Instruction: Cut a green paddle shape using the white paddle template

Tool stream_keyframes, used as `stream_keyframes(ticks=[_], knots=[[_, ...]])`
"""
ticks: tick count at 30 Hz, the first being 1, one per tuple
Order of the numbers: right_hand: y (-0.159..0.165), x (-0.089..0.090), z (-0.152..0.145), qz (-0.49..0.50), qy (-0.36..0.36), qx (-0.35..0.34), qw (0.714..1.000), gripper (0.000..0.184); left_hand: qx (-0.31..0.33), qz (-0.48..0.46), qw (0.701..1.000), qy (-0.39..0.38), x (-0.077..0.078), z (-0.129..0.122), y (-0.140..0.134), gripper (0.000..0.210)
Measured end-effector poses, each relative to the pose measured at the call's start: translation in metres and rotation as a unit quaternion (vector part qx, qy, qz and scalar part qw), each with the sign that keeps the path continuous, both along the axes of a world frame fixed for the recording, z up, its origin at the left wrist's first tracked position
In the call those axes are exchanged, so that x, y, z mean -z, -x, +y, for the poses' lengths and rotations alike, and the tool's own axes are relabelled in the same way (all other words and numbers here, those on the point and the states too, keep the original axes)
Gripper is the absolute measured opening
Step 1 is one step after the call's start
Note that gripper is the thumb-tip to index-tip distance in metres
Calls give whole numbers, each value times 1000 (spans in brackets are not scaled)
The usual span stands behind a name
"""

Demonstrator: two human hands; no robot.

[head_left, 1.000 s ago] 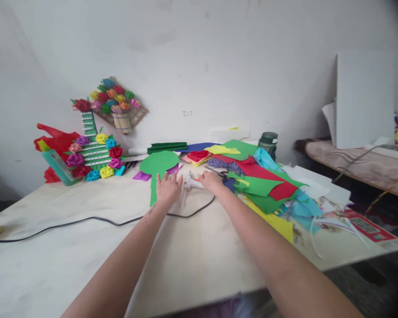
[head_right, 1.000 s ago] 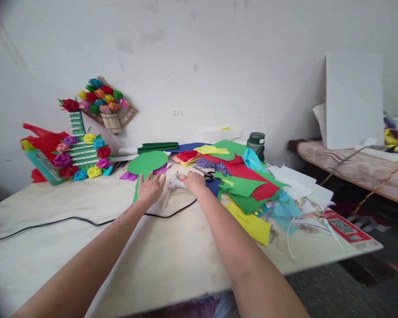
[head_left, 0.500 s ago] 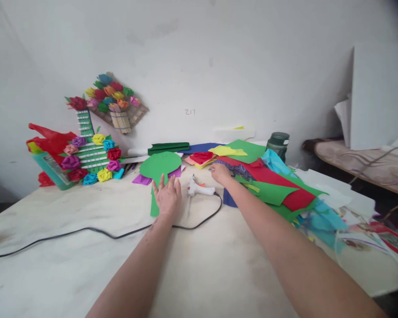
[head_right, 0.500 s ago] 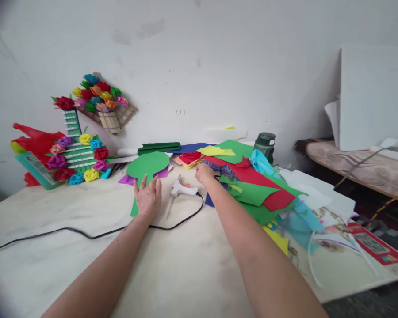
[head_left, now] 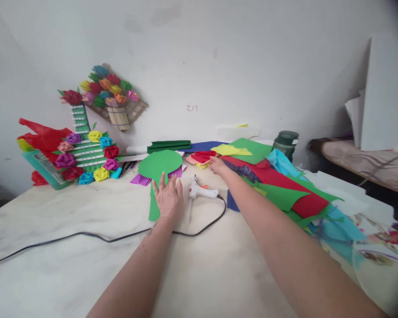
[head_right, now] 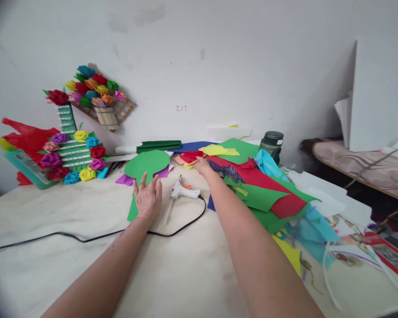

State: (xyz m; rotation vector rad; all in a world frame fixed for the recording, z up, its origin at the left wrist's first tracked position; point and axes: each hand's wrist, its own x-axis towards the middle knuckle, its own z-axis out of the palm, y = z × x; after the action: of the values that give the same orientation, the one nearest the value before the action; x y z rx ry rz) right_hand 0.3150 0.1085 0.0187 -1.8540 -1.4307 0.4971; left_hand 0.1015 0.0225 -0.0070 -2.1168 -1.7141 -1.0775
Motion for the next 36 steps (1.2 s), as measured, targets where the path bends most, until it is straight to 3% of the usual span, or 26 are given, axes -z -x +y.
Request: stream_keyframes(ticks=[9, 14, 22, 24, 27, 31, 36], knots=[[0, 6, 13, 100, 25, -15, 995, 49, 2, 14, 1000, 3, 1, 2, -1, 43], [1, 6, 14, 112, 39, -38, 992, 63, 12, 20, 1000, 6, 1, 0, -3, 42], [9, 0, 15, 76, 49, -72, 993, 64, 18, 12, 1000, 8, 1, 1, -3, 43], [14, -2, 16, 24, 44, -92, 995, 63, 16, 11, 1000, 10, 2, 1, -3, 43], [24, -10, 16, -156, 4, -105, 982, 49, 10, 9, 1000, 13, 3, 2, -2, 43], [39, -19, 15, -369, -57, -138, 917, 33, 7, 1, 1000, 13, 5, 5, -1, 43], [48, -14, 20, -458, -25, -207, 864, 31, 15, -12, 1000, 11, 6, 7, 0, 44]])
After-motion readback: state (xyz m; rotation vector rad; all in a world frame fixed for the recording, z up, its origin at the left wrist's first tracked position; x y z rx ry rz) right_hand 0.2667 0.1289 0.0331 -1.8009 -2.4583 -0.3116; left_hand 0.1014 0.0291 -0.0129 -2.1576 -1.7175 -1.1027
